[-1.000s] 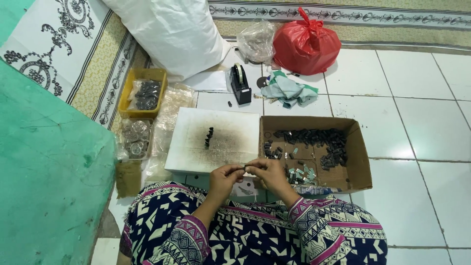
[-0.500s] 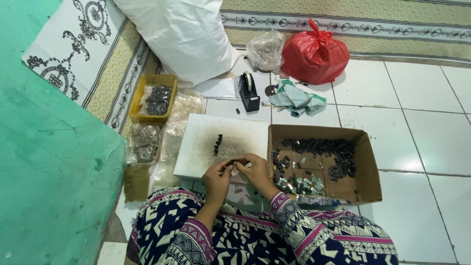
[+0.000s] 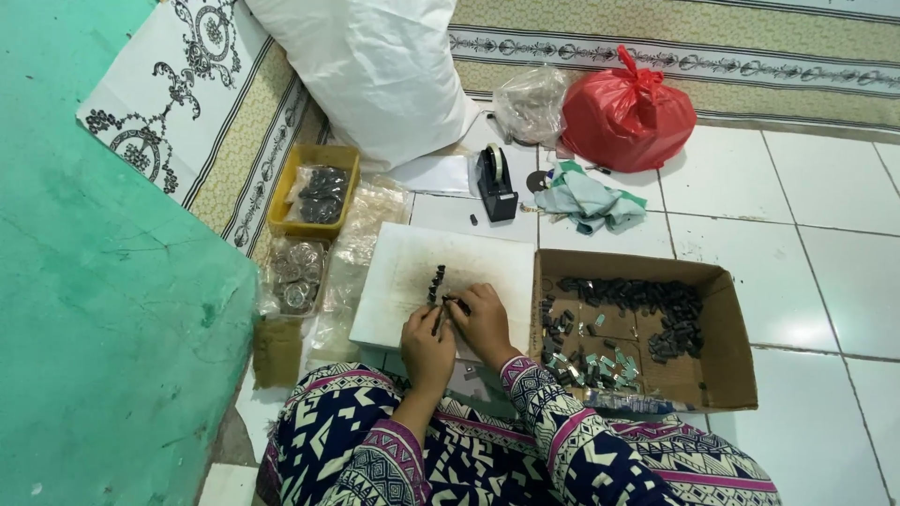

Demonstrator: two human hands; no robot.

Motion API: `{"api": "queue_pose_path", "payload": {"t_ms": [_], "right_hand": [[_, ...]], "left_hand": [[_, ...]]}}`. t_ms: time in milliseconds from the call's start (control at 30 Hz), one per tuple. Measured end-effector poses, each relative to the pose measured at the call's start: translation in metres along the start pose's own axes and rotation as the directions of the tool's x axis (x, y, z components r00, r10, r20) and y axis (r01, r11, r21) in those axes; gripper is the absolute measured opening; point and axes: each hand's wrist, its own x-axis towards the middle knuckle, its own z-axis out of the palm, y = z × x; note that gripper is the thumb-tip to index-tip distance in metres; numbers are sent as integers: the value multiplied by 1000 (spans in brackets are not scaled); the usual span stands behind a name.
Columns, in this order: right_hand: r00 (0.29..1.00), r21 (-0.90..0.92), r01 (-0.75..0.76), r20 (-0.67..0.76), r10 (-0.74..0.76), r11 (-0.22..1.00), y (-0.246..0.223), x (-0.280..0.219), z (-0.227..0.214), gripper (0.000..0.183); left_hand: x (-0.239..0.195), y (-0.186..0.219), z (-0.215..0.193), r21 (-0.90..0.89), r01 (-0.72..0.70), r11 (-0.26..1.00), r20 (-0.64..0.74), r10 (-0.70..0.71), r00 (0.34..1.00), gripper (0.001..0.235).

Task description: Inserting small black screws into a white foam board by hand in a specific pattern.

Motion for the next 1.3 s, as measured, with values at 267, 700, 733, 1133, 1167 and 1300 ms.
{"api": "queue_pose_path", "payload": {"t_ms": [267,700,733,1133,1167,1300], "right_hand": [[1000,30,13,15,-14,999,2,-2,-1,17],[969,-46,-137,201,144,989,49,-33,-90,23],[970,-50,-148,188,155,988,55,-34,-105,23],[599,-83,-798,5,801,597,264,-92,-194,33],[587,-82,-808,-31,809,583,275,-90,-189,32],[586,-147,-809,-125,801,569,295,-84,-156,33]], "left_hand": [[-1,3,-1,0,-20,1000,-32,20,999,17],[-33,48,19,-139,-414,900,230,436,870,17],[-34,59,26,-148,-422,895,240,446,862,17],[-46,114,166,-117,-496,860,609,457,648,27],[-44,119,172,-108,-519,848,628,463,625,27],[-35,101,224,-60,-584,810,669,467,578,29]]}}
